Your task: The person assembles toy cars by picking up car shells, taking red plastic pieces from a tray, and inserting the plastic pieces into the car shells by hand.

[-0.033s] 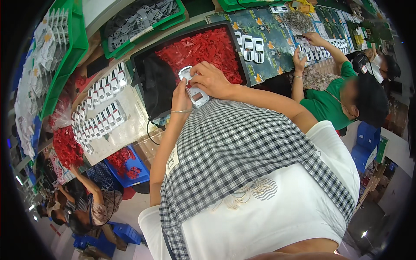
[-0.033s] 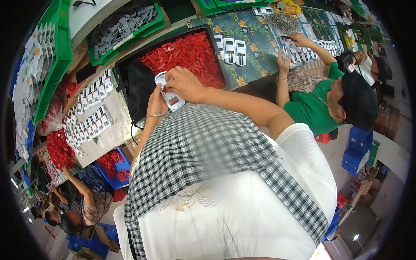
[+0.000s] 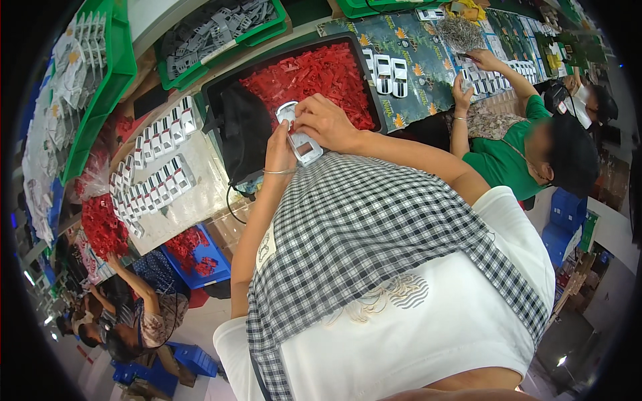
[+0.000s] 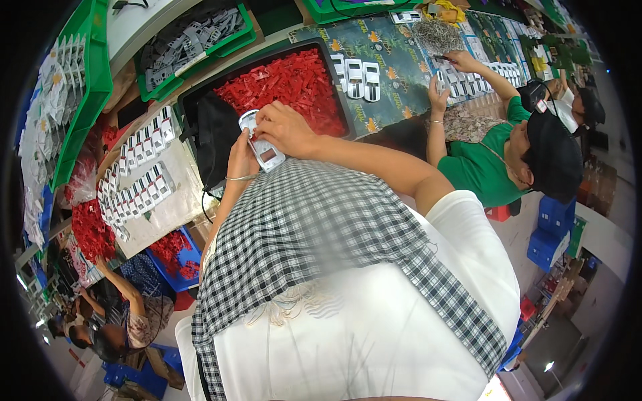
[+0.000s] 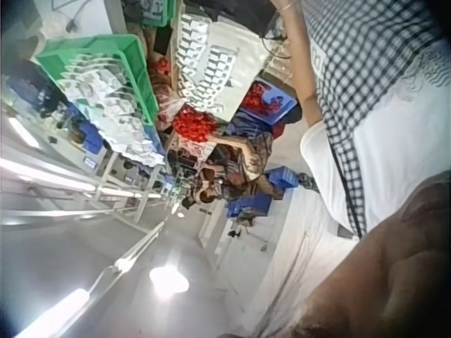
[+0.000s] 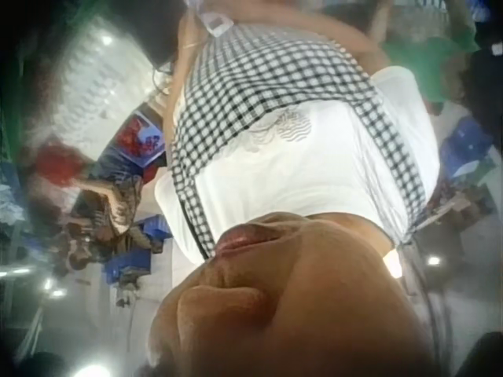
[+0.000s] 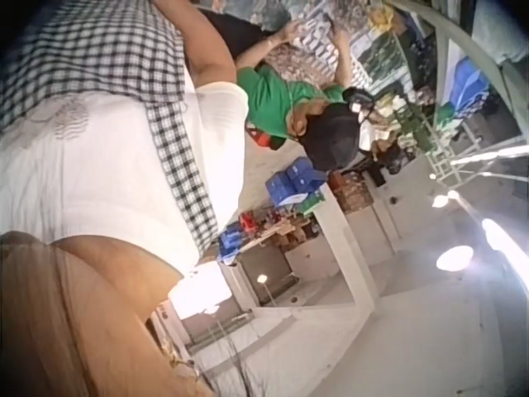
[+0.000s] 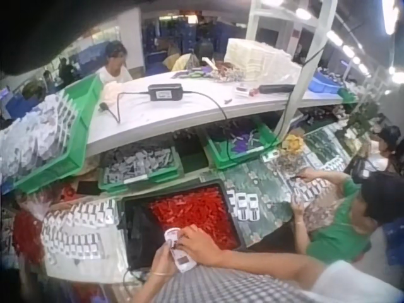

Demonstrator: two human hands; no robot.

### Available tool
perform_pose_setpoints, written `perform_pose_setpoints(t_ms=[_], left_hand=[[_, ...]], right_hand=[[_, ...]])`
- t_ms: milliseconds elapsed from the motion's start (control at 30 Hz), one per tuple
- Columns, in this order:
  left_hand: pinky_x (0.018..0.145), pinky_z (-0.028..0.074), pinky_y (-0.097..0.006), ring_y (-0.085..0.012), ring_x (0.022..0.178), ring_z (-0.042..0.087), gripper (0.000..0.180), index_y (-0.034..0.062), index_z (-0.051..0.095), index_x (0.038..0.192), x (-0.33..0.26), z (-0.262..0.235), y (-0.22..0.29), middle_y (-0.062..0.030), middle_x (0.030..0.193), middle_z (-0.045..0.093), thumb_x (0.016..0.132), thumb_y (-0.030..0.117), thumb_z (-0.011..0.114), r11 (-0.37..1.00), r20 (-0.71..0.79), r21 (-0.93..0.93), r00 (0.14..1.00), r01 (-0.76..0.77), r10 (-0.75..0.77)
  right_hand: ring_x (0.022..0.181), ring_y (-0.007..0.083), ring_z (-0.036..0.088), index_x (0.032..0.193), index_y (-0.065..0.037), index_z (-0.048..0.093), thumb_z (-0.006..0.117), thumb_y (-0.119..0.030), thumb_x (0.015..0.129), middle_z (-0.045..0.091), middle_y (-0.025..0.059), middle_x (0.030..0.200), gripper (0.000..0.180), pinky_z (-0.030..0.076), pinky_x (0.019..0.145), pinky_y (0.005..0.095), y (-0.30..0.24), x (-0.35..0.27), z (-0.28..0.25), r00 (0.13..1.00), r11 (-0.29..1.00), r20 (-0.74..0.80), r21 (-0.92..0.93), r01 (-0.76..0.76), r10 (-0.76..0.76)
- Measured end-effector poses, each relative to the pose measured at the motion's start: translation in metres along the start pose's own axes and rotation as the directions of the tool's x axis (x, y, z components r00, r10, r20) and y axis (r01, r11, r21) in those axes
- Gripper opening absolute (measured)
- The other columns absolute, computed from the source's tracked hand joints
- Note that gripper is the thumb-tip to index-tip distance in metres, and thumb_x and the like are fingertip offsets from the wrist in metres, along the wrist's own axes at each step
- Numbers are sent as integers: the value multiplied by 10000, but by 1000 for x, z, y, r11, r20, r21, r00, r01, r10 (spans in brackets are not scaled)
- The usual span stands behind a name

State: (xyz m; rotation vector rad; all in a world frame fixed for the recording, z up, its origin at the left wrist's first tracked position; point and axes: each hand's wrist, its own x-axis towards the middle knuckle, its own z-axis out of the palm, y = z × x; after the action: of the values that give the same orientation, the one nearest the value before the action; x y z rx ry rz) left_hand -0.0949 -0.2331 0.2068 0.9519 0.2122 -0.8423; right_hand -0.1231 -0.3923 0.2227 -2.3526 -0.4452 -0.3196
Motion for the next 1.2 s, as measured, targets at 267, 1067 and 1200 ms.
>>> perform_pose_setpoints(t_ms=[267, 1067, 1200], left_hand=[[731, 546, -385, -201, 903, 593, 288, -17, 497, 1108, -1, -4, -7, -108, 1029, 559, 940, 208, 433, 1000, -65, 7, 998, -24, 24], [664, 532, -320, -169, 817, 598, 262, -6, 533, 1083, 6, -10, -13, -98, 965, 593, 907, 171, 453, 991, -42, 42, 991, -125, 126], [644, 528, -295, -160, 797, 597, 257, -12, 545, 1057, 5, -4, -11, -92, 939, 601, 909, 178, 455, 993, -88, 44, 990, -108, 112]], right_hand=[[913, 249, 492, 770, -74, 656, 706, -128, 679, 523, 54, 957, 117, 430, 763, 344, 2, -5, 6, 996, 993, -54, 104, -62, 68], [949, 234, 491, 808, -80, 667, 711, -79, 671, 534, 46, 1003, 144, 407, 809, 354, 3, -5, 8, 993, 984, -71, 162, -78, 91], [937, 237, 486, 797, -85, 664, 716, -97, 670, 525, 45, 992, 137, 404, 796, 351, 0, -5, 7, 990, 991, -63, 56, -125, 128]])
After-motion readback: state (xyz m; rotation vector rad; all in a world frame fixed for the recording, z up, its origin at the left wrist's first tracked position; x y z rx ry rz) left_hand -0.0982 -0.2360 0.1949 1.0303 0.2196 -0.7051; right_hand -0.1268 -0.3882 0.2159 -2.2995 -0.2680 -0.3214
